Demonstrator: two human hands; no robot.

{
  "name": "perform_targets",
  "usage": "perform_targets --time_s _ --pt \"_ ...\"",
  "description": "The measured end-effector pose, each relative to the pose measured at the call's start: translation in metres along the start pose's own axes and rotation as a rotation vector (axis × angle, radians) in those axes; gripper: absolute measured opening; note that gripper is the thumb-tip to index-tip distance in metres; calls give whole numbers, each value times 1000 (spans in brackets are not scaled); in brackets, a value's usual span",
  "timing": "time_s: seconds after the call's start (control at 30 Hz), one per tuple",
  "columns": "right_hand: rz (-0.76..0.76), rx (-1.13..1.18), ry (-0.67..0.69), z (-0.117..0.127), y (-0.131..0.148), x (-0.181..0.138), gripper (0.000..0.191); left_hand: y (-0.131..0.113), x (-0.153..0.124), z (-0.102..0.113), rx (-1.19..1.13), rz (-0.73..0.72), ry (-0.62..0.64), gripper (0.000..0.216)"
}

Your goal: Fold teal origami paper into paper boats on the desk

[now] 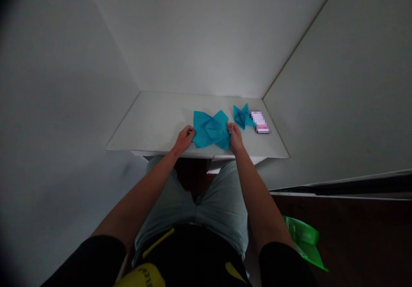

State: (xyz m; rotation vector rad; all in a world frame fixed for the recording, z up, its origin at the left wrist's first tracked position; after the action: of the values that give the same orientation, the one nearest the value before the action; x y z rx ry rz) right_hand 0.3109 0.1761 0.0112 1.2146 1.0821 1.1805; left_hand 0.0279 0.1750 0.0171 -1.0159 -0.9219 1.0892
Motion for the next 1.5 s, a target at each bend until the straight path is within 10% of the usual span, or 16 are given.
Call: perform_targets --time_s 0.37,1.03,1.5 --pt "-121 79 119 -36 -20 -2 42 8 7 -4 -70 -2 99 36" --pt "158 -207 50 -8 9 -6 37 23 1 32 -189 64 -90 53" --pt "112 -279 29 -8 1 -7 29 20 -9 136 289 128 -324 24"
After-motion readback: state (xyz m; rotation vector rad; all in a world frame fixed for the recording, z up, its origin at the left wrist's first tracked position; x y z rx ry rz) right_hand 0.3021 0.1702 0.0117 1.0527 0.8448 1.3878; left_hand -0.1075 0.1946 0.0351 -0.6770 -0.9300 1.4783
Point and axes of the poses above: each hand's wrist, its own x-axis towards the middle knuckle, its own z-axis out of the back of the hand, y = z × x, the point moved 10 cm from there along x, towards the middle knuckle, and after that the axes turned 9 degrees about y, right-handed, at the moved point
